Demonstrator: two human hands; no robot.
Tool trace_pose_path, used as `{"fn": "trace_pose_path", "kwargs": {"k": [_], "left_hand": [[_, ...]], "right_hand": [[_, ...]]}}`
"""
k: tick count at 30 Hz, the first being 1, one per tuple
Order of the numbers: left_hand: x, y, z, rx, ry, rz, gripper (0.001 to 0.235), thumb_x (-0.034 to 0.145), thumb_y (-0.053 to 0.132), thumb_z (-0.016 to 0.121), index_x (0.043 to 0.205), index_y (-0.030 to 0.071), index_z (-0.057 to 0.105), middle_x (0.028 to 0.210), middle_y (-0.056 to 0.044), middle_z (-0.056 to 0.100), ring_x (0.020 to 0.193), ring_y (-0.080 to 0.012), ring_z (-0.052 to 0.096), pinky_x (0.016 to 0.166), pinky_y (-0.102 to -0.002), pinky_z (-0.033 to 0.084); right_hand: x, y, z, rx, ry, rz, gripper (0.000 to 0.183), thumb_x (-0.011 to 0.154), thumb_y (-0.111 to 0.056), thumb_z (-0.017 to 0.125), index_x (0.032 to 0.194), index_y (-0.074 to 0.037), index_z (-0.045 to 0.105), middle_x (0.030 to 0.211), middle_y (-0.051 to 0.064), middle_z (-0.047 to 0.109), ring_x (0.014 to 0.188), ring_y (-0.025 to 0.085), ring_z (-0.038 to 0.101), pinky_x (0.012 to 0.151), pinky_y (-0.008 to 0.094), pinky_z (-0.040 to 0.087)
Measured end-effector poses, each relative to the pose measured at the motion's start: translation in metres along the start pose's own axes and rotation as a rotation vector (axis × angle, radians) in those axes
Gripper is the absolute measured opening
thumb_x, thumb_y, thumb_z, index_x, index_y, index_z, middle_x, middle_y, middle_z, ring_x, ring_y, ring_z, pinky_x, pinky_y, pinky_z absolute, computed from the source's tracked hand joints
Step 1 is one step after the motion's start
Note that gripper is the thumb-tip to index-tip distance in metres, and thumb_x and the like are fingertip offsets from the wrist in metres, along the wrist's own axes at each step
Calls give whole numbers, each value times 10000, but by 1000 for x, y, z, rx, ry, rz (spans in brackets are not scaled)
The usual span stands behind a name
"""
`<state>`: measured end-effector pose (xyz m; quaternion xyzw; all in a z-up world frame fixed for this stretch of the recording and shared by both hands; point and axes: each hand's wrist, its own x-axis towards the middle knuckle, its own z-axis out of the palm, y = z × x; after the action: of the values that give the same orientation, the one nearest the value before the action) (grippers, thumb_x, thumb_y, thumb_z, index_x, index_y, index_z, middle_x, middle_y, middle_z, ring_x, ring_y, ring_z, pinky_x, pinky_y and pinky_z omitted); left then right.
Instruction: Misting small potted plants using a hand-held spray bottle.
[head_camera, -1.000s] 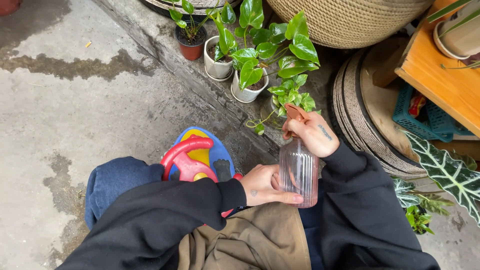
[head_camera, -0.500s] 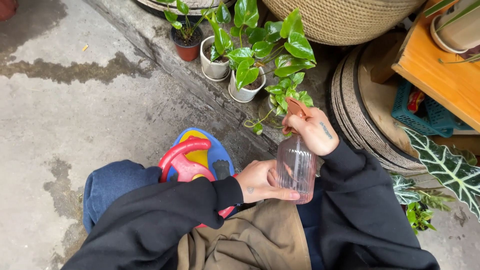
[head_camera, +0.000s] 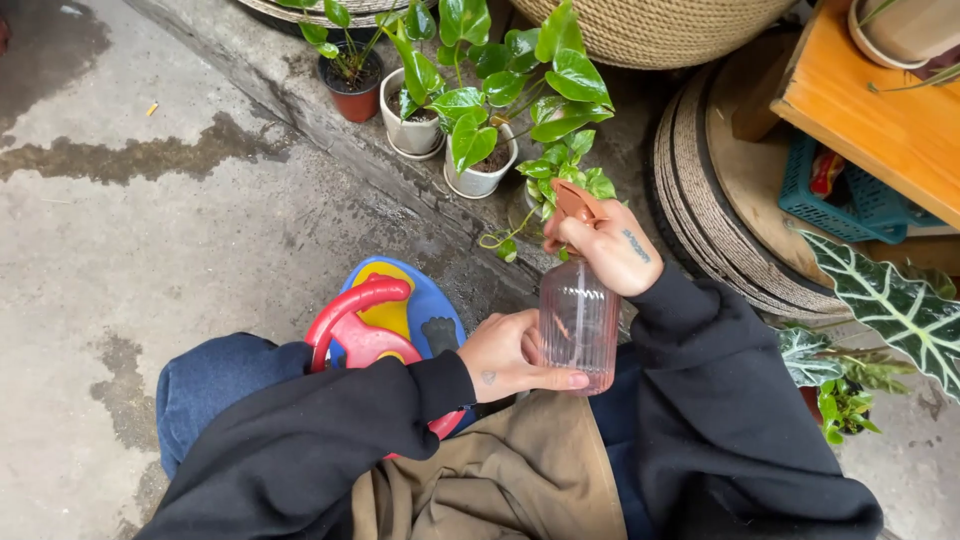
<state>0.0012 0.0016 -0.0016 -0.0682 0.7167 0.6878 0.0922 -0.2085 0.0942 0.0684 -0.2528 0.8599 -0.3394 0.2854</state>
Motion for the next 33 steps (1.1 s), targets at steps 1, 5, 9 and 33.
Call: {"fn": "trace_pose_path", "kwargs": {"k": [1, 5, 9, 33], "left_hand": [[-1, 4, 1, 3, -5, 0, 839, 710, 695, 1018, 1221, 63, 813, 888, -53, 848, 893, -182, 873, 959, -342, 679], [-5, 11, 4, 19, 45, 39, 801, 736, 666, 1014, 1190, 37, 814, 846, -77, 842, 839, -187, 862, 898, -318, 697], [-4, 7, 1, 20, 86, 60, 795, 732, 640, 1037, 1200, 39, 810, 825, -85, 837, 821, -172, 862, 875, -290, 698], [9, -40, 32, -39, -33, -105, 790, 891, 574, 984, 1404, 5, 791, 1340, -243, 853, 1325, -435, 799, 1131, -538, 648]], "right_hand": [[0, -4, 0, 3, 4, 2, 289, 870, -378, 761, 956, -157, 926, 839, 90, 834, 974, 249, 802, 954, 422, 620], [-1, -8, 9, 46, -3, -33, 247, 871, -339, 772, 805, -139, 901, 713, 92, 778, 816, 233, 764, 841, 394, 606], [11, 1, 5, 62, -31, -73, 266, 902, -361, 750, 894, -180, 944, 783, 103, 821, 886, 235, 816, 880, 402, 629], [-2, 50, 81, -227, 1, -182, 225, 955, -365, 646, 900, -151, 686, 891, 117, 688, 1034, 365, 644, 949, 480, 482]]}}
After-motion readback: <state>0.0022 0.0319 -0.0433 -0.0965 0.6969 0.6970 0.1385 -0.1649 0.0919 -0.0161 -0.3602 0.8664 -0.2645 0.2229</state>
